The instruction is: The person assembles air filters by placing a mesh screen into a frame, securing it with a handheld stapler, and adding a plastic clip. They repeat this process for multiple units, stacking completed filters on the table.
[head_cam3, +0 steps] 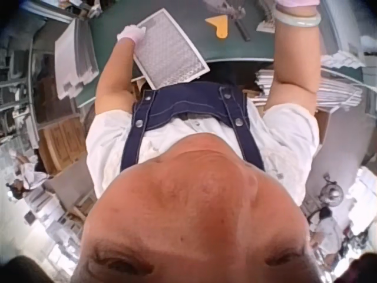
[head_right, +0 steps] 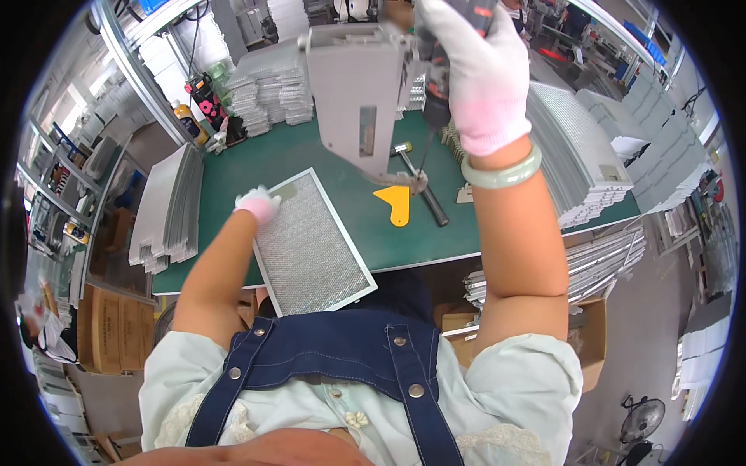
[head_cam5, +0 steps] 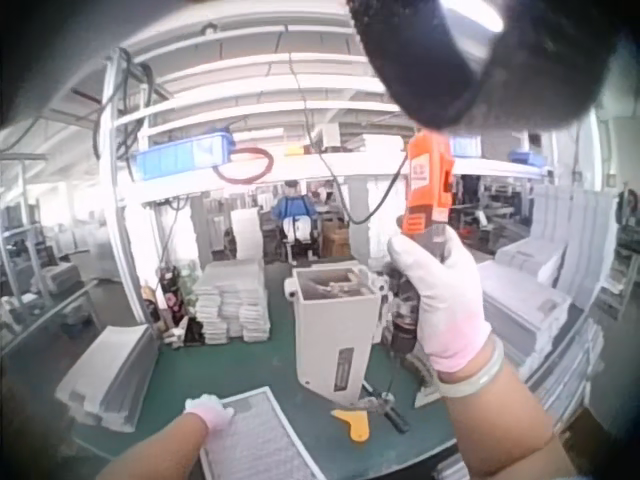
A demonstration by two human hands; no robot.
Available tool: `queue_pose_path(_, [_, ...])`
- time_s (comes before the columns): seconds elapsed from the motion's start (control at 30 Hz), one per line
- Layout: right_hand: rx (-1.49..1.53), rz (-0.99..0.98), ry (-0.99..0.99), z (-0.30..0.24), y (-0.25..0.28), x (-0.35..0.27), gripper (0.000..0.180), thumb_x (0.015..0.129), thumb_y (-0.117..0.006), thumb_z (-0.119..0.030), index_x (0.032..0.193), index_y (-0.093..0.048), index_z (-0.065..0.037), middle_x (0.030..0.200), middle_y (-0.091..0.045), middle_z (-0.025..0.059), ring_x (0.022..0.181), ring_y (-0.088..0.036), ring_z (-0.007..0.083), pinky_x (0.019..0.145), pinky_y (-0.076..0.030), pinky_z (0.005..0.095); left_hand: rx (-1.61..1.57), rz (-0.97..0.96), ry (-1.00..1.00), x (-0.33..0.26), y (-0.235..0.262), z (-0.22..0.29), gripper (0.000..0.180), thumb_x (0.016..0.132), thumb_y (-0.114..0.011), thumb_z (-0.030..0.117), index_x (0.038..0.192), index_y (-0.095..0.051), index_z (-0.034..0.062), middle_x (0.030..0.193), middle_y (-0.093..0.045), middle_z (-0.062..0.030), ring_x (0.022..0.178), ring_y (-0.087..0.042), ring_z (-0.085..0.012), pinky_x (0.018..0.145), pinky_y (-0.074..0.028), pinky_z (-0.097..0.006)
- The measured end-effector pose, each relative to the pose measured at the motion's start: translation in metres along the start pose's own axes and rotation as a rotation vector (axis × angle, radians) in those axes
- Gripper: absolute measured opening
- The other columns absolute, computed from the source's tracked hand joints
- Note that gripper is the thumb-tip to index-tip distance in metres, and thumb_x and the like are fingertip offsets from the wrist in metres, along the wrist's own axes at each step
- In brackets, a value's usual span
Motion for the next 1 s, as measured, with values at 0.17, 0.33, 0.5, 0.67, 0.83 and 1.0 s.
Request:
queue_pose_path(0.17, [-0.09,-0.015,0.023,-0.001,0.008,-0.014,0.028,0.087,-0.075,-0.016,0.107,-0.062,-0.002,0.088,-0.068,0.0007,0.075,-0.059,0.005,0.07,-0.048,0.0214,-0.116,-0.316,-0.267,0.022,0.023,-0.021,0.057,0.085,-0.066,0.05,0.111,-0.064,-0.0014,0.109,-0.067,-0.021,0.103,-0.065,-0.0337,0.091,-0.049,-0.042])
queue_pose_path(0.33, [-0.2,0.009,0.035,0.015,0.024,-0.013,0.031,0.086,-0.076,-0.017,0.108,-0.061,-0.003,0.087,-0.067,0.0008,0.072,-0.06,0.0061,0.066,-0.049,0.0227,-0.364,0.188,-0.385,-0.026,0.194,0.016,0.043,0.084,-0.075,0.028,0.108,-0.061,-0.004,0.098,-0.067,-0.0228,0.093,-0.066,-0.033,0.084,-0.05,-0.04])
queue_pose_path(0.5, [-0.224,0.089,-0.055,0.023,0.057,-0.011,0.026,0.087,-0.075,-0.018,0.104,-0.062,-0.003,0.082,-0.067,0.0006,0.067,-0.059,0.0044,0.059,-0.047,0.0198,-0.32,0.329,-0.727,-0.153,0.27,0.082,0.027,0.082,-0.071,0.015,0.101,-0.061,-0.0007,0.088,-0.063,-0.0191,0.086,-0.064,-0.0353,0.077,-0.05,-0.04])
queue_pose_path(0.67, [-0.103,0.053,-0.135,0.026,0.089,-0.001,0.02,0.093,-0.066,-0.023,0.101,-0.063,-0.005,0.078,-0.063,0.0002,0.063,-0.059,0.0073,0.058,-0.046,0.0213,-0.355,0.365,-0.85,-0.21,0.267,0.101,0.021,0.082,-0.07,0.013,0.096,-0.061,0.0017,0.087,-0.062,-0.0165,0.084,-0.063,-0.0346,0.074,-0.051,-0.04])
queue_pose_path(0.83, [-0.044,0.088,-0.206,0.025,0.134,0.006,0.028,0.094,-0.065,-0.024,0.109,-0.065,0.0,0.094,-0.07,0.0086,0.086,-0.068,0.0179,0.078,-0.054,0.0301,-0.37,0.432,-0.83,-0.253,0.289,0.096,0.024,0.074,-0.076,0.004,0.093,-0.063,0.0018,0.085,-0.064,-0.0133,0.075,-0.065,-0.0301,0.066,-0.052,-0.036])
queue_pose_path(1.0, [-0.287,0.056,-0.038,0.013,0.125,0.007,0.023,0.094,-0.063,-0.02,0.106,-0.065,0.0,0.093,-0.07,0.0078,0.081,-0.066,0.0147,0.074,-0.052,0.0262,-0.326,0.245,-0.98,-0.266,0.222,0.144,0.026,0.071,-0.079,0.016,0.089,-0.06,0.011,0.072,-0.057,-0.0065,0.06,-0.06,-0.0271,0.054,-0.047,-0.038])
Point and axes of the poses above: each hand's wrist, its own x-axis towards the middle knuckle, its own y-axis out of the back of the hand, z = x × y, the point moved 9 cm from there along x, towards the middle knuckle
